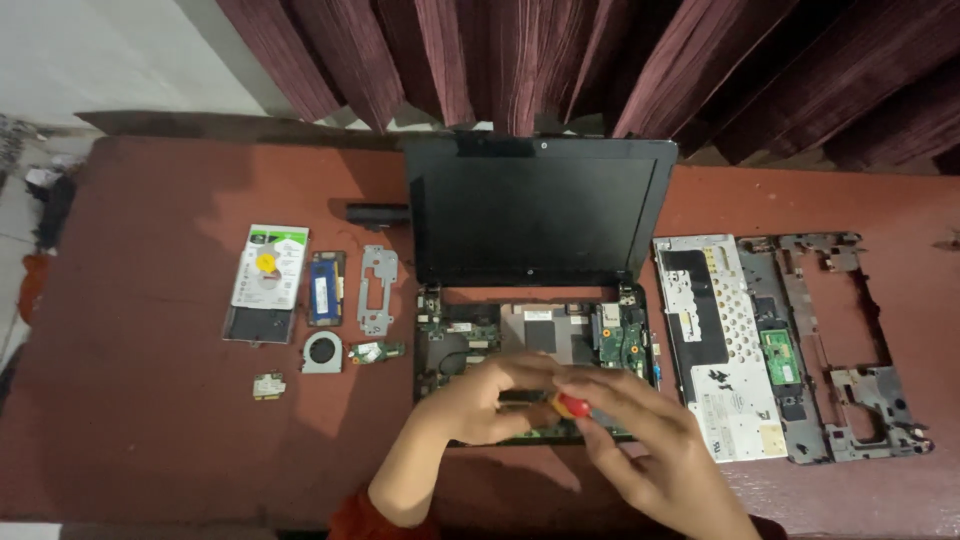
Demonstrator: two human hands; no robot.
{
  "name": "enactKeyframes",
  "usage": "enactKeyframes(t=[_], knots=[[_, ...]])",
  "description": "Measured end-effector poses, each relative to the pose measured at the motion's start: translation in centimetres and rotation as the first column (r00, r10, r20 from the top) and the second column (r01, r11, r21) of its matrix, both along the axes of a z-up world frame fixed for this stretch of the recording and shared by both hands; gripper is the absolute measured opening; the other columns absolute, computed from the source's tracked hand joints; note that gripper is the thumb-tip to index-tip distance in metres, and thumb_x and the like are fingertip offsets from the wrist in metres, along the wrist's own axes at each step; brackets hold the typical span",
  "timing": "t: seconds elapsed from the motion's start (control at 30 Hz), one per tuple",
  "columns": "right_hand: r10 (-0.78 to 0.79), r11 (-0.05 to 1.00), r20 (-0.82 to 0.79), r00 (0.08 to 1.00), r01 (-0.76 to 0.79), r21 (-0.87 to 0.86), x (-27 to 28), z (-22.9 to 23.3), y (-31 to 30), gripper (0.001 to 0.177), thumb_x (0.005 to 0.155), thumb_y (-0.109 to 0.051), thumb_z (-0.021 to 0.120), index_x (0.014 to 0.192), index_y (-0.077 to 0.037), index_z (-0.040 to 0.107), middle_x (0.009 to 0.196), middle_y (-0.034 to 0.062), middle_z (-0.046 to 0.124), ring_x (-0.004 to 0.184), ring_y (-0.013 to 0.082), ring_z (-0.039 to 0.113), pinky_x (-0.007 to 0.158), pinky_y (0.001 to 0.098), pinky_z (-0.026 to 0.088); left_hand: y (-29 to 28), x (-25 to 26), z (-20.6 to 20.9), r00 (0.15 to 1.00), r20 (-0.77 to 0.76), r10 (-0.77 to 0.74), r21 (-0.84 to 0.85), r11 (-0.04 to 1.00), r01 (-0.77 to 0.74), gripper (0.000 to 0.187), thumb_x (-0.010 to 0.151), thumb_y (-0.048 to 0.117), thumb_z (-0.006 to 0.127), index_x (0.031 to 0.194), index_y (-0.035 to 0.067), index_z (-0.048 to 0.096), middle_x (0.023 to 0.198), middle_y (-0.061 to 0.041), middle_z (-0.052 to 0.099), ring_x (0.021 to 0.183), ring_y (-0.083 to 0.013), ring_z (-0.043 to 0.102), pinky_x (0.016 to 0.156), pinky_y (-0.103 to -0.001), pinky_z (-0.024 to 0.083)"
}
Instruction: Disassembling and manipulating internal components of a laptop using a screwdriver.
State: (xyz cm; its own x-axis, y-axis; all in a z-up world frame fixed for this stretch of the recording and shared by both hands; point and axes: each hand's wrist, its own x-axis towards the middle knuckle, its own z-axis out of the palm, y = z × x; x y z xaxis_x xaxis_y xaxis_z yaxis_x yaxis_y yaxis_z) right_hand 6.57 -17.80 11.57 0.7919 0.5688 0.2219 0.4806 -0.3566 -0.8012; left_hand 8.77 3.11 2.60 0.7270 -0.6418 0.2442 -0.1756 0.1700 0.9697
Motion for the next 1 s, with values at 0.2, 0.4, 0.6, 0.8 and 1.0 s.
enactKeyframes(t=[0.2, 0.4, 0.6, 0.8, 1.0], knots=[[-0.023, 0.998, 0.042, 0.999, 0.026, -0.057, -0.1, 0.3, 0.6, 0.037, 0.082, -0.023, 0.073, 0.118, -0.016, 0.069, 0.109, 0.0074, 0.054, 0.102, 0.0206, 0.061, 0.088, 0.0375, 0.056, -0.8, 0.4, -0.9, 0.971, 0.190, 0.148, 0.045, 0.986, -0.159, 0.020, 0.084, 0.030, 0.076, 0.093, 0.026, 0.058, 0.087, 0.008, 0.055, 0.083, -0.0118, 0.052, 0.081, -0.026, 0.040], [-0.026, 0.997, 0.108, 0.994, 0.034, -0.071, 0.0, -0.4, 0.3, 0.046, 0.085, -0.005, 0.064, 0.130, -0.007, 0.055, 0.122, 0.0125, 0.069, 0.109, 0.0254, 0.070, 0.100, 0.0389, 0.056, -0.8, -0.5, 1.4, 0.965, 0.155, 0.210, 0.228, 0.943, -0.241, 0.020, 0.091, 0.032, 0.065, 0.107, 0.020, 0.067, 0.098, 0.004, 0.062, 0.095, -0.0175, 0.052, 0.092, -0.034, 0.036], [-0.052, 0.984, 0.224, 0.973, 0.088, -0.153, -0.2, -2.4, 0.4, 0.032, 0.085, -0.010, 0.068, 0.115, -0.008, 0.058, 0.115, 0.0115, 0.070, 0.100, 0.0236, 0.074, 0.089, 0.0283, 0.064, -2.2, -2.9, -0.2, 0.815, 0.466, 0.344, 0.543, 0.616, -0.570, 0.056, 0.081, 0.051, 0.068, 0.122, 0.014, 0.058, 0.118, -0.003, 0.057, 0.112, -0.0247, 0.048, 0.098, -0.044, 0.032], [-0.164, 0.986, 0.019, 0.986, 0.164, -0.023, -0.5, -2.9, -1.0, 0.021, 0.080, 0.001, 0.059, 0.098, -0.005, 0.049, 0.106, 0.0123, 0.069, 0.102, 0.0226, 0.072, 0.083, 0.0290, 0.062, -1.3, -5.0, -0.7, 0.747, 0.569, 0.342, 0.619, 0.420, -0.664, 0.027, 0.085, 0.029, 0.070, 0.110, 0.021, 0.071, 0.109, 0.008, 0.062, 0.113, -0.0283, 0.042, 0.086, -0.049, 0.029], [-0.274, 0.961, -0.018, 0.962, 0.274, -0.026, -1.1, -2.4, -1.2, 0.018, 0.082, -0.004, 0.058, 0.096, -0.009, 0.048, 0.109, 0.0088, 0.072, 0.095, 0.0171, 0.078, 0.079, 0.0245, 0.062, -2.0, -5.4, -1.7, 0.672, 0.633, 0.383, 0.546, 0.395, -0.739, 0.026, 0.080, 0.032, 0.075, 0.103, 0.020, 0.072, 0.110, 0.010, 0.061, 0.112, -0.0260, 0.044, 0.086, -0.045, 0.028]])
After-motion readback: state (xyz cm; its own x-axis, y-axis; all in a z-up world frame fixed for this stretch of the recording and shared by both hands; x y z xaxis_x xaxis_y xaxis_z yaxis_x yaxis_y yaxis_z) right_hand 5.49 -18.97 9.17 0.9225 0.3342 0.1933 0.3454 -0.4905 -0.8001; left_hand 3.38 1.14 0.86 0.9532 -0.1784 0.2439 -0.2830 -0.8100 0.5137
